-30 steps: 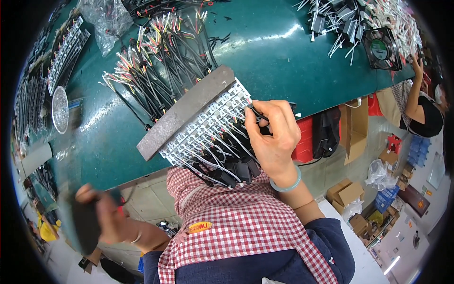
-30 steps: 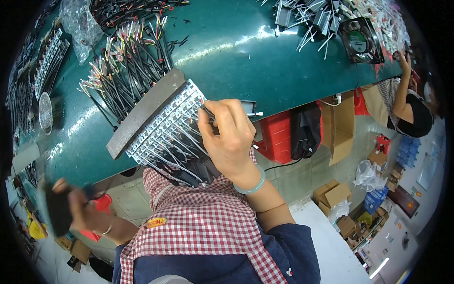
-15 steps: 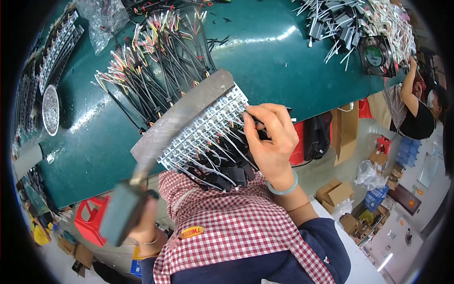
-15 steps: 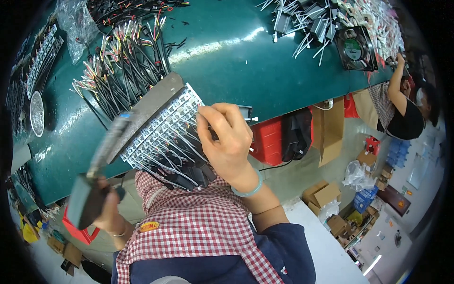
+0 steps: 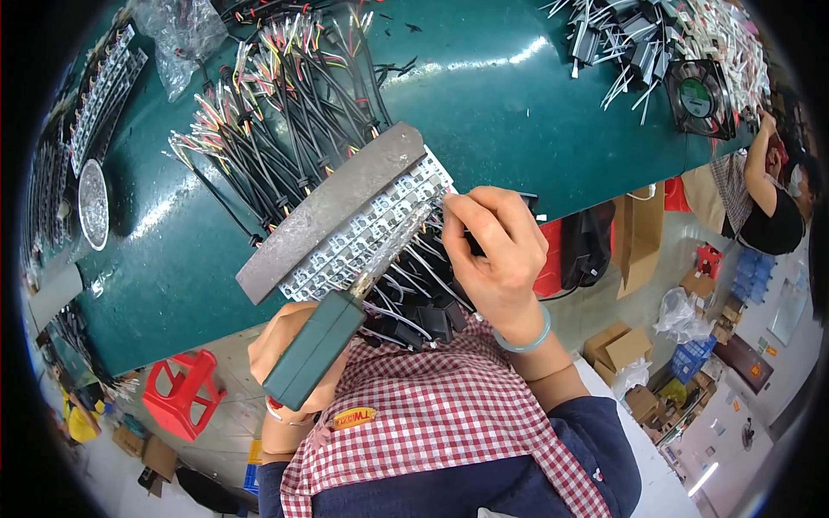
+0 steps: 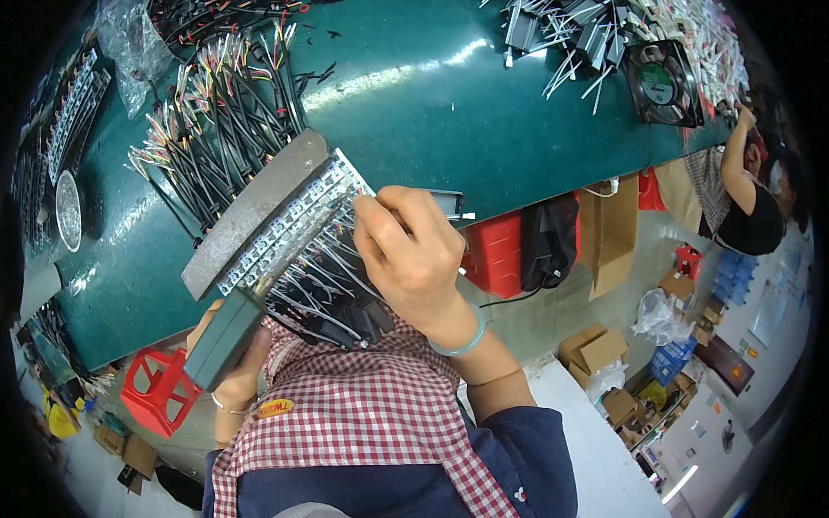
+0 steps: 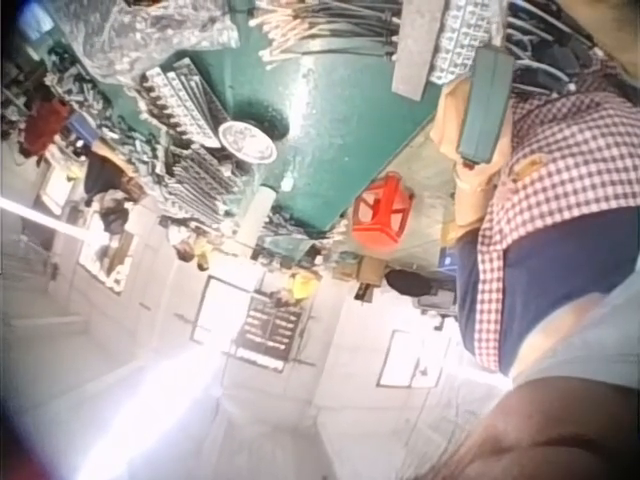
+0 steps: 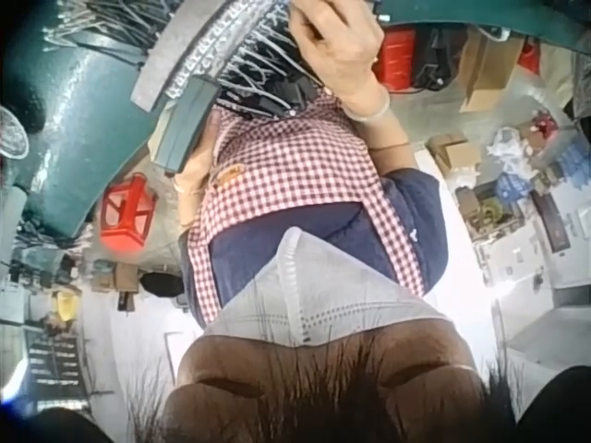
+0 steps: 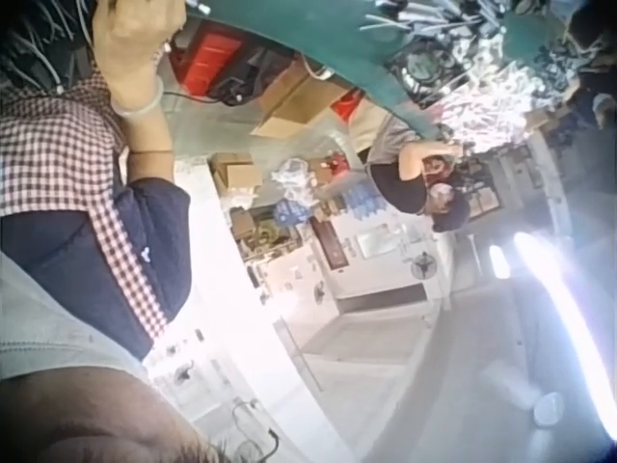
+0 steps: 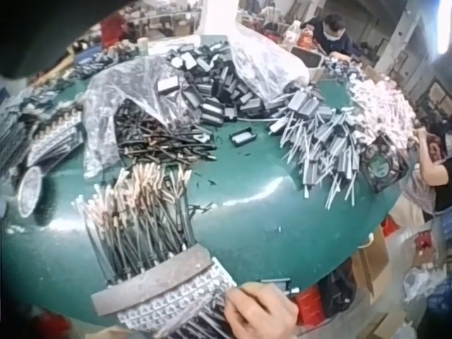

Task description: The person solders multiple colored wires onto a component board using a handheld soldering iron.

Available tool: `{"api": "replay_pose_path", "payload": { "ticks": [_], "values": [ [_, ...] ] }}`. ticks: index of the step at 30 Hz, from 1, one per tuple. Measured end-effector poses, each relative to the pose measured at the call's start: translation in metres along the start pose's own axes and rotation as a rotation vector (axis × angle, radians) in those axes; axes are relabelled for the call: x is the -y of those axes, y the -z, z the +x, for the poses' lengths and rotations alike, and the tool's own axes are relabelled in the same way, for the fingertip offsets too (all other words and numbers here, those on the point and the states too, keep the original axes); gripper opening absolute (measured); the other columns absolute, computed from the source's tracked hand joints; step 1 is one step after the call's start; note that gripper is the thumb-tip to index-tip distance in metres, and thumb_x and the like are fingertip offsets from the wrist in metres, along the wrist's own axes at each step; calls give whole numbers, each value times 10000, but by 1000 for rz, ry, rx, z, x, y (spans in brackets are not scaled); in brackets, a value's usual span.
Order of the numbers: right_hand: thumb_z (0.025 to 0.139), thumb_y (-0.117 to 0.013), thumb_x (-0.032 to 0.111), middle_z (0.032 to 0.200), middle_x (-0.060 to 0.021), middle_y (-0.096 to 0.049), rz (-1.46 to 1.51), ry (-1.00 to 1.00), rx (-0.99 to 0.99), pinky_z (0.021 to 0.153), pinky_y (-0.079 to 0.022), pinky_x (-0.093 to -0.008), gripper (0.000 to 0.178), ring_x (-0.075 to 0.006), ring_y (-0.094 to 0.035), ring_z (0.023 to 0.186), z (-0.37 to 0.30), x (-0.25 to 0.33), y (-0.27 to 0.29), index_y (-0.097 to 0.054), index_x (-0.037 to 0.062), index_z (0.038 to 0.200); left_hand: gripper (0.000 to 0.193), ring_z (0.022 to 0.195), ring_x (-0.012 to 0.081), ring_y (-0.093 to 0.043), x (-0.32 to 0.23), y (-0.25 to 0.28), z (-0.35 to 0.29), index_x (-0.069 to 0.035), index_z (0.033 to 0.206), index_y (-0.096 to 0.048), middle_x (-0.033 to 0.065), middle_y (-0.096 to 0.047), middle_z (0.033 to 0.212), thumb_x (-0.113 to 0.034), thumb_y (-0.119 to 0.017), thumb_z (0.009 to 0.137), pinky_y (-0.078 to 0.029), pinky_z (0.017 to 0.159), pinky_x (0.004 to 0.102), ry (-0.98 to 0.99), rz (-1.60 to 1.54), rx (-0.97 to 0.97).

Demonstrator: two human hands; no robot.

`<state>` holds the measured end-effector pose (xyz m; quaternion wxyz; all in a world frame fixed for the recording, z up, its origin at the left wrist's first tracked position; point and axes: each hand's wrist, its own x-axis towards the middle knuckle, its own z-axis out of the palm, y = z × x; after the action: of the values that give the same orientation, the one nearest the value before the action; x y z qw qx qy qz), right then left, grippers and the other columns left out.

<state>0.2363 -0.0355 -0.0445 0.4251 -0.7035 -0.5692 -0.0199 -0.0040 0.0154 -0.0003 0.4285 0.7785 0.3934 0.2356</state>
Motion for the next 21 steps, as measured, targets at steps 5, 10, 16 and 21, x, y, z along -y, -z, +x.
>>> {"api": "replay_pose_path", "payload": {
  "ticks": [5, 10, 16, 21],
  "values": [
    [645, -749, -89, 843, -87, -600, -5, 14, -3, 555, -470, -322, 326, -232, -584, 666, -1, 0, -1, -672, 27, 940, 274, 747, 245, -641, 1, 1, 3, 16, 903, -698, 120, -661, 877, -67, -767, 651, -498, 712, 321, -34, 78, 4],
    [642, -748, -94, 845, -86, -603, -15, 24, -15, 550, -467, -317, 318, -227, -577, 660, -1, 0, -1, -675, 22, 928, 262, 743, 258, -654, 2, 0, 1, 10, 887, -703, 124, -667, 865, -76, -764, 647, -502, 713, 326, 73, -9, 2],
    [640, -750, -95, 843, -86, -603, -18, 25, -16, 549, -466, -317, 317, -226, -578, 661, 0, 2, -1, -676, 20, 925, 340, 766, 235, -657, -1, 6, 0, 20, 988, -687, 118, -671, 900, -54, -763, 665, -515, 711, 319, -68, 70, 41],
    [641, -750, -97, 841, -88, -603, -19, 22, -10, 552, -467, -320, 317, -227, -584, 667, 0, 0, -3, -674, 20, 926, 247, 719, 218, -653, 10, 8, -26, -26, 860, -670, 88, -653, 832, -85, -783, 649, -502, 643, 297, 273, 44, -254]
  ]
}}
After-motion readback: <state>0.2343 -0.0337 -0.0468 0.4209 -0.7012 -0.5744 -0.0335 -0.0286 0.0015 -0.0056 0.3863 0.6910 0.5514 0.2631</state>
